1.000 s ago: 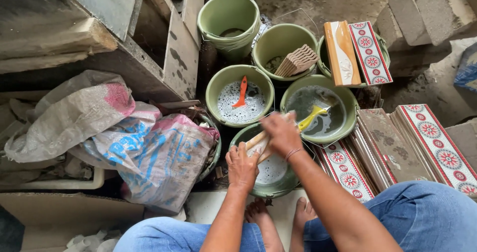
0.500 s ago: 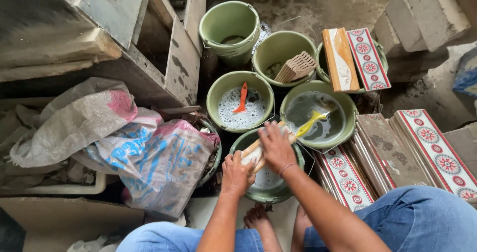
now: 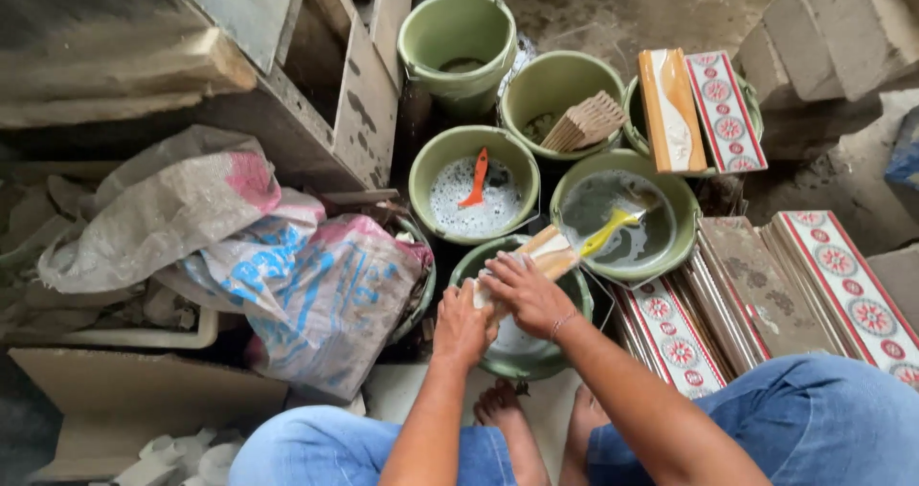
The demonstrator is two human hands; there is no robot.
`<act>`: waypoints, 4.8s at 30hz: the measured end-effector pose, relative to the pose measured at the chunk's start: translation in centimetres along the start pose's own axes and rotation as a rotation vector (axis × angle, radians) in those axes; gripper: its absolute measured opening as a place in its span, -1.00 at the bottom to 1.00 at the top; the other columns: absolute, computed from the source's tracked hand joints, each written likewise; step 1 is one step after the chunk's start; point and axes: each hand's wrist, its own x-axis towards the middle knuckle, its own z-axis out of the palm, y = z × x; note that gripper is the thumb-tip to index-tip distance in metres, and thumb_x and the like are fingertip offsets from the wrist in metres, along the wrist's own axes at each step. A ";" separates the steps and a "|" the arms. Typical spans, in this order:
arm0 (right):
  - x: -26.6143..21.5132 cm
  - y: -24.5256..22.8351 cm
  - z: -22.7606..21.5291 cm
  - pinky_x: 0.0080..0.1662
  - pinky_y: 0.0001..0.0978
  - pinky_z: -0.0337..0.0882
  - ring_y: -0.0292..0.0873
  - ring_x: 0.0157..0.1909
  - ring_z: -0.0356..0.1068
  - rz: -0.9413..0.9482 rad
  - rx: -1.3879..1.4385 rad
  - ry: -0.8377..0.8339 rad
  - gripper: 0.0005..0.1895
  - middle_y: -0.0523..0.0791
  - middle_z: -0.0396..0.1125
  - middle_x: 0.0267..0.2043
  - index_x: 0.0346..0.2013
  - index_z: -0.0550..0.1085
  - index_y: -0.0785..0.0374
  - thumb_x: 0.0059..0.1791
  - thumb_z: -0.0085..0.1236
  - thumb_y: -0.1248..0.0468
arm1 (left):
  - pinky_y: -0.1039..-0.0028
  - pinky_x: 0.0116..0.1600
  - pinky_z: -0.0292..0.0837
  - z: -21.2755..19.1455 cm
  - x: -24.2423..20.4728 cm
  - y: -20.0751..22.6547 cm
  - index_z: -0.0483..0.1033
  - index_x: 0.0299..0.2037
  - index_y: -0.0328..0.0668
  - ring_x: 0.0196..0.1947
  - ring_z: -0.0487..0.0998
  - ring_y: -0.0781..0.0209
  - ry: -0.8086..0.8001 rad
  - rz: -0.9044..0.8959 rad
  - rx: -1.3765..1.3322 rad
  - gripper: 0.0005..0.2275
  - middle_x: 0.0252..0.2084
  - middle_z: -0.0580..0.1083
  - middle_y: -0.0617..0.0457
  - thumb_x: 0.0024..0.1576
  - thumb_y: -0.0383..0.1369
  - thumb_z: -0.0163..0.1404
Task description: Cleaning the back of ceramic tiles using a scrub brush and soapy water in buckets.
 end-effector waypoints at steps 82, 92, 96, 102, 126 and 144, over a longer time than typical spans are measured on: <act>-4.0 -2.0 0.1 0.46 0.11 -0.04 0.20 0.49 0.10 0.196 -0.064 0.630 -0.40 0.00 0.25 0.38 0.25 0.42 0.19 -0.09 -0.12 0.50 | 0.22 0.42 0.29 -4.6 5.6 -4.0 0.65 0.01 0.18 0.36 0.34 -0.11 -0.714 -0.346 -0.559 -0.53 0.35 0.35 -0.03 -0.19 -0.18 0.34; -1.2 -2.8 -0.5 0.13 -0.19 0.39 -0.16 0.09 0.45 0.054 0.102 0.773 -0.59 -0.31 0.49 -0.01 0.00 0.55 -0.10 0.05 -0.16 0.39 | 0.15 0.40 0.34 -4.7 6.2 -3.6 0.64 0.00 0.17 0.32 0.38 -0.11 -0.713 -0.368 -0.534 -0.51 0.32 0.39 0.05 -0.20 -0.11 0.34; -1.1 -3.9 -1.0 0.01 -0.21 0.44 -0.16 0.05 0.46 -0.035 0.145 0.728 -0.70 -0.34 0.50 -0.02 0.01 0.57 -0.13 0.10 -0.02 0.28 | 0.15 0.36 0.38 -2.3 5.3 -4.5 0.65 -0.03 0.31 0.30 0.40 -0.03 -0.728 -0.344 -0.494 -0.56 0.34 0.37 0.15 -0.17 0.00 0.28; -2.8 1.8 -1.8 0.19 -0.26 0.26 -0.29 0.18 0.35 0.324 0.051 0.640 -0.70 -0.47 0.46 0.08 0.00 0.55 -0.30 0.07 -0.01 0.19 | 0.15 0.39 0.33 -3.7 5.8 -4.5 0.67 -0.04 0.16 0.32 0.38 -0.12 -0.676 -0.358 -0.558 -0.53 0.31 0.40 0.05 -0.24 -0.16 0.36; -3.4 5.0 2.6 0.43 0.32 -0.07 -0.12 0.46 0.13 0.373 0.009 0.293 -0.40 -0.27 0.29 0.32 0.21 0.38 -0.16 -0.14 0.02 0.27 | 0.16 0.14 0.54 0.4 0.9 -1.1 0.60 0.06 0.46 0.23 0.34 -0.17 -0.343 -0.117 -0.045 -0.54 0.34 0.34 -0.04 -0.11 -0.21 0.26; -1.2 4.8 0.6 0.47 0.25 -0.14 0.12 0.60 -0.15 0.713 0.082 0.202 -0.27 -0.01 -0.03 0.57 0.44 0.22 -0.01 -0.07 -0.10 0.37 | 0.14 0.16 0.48 0.0 1.0 0.4 0.60 0.04 0.48 0.21 0.35 -0.22 -0.303 -0.100 -0.010 -0.48 0.34 0.30 -0.08 -0.22 -0.07 0.37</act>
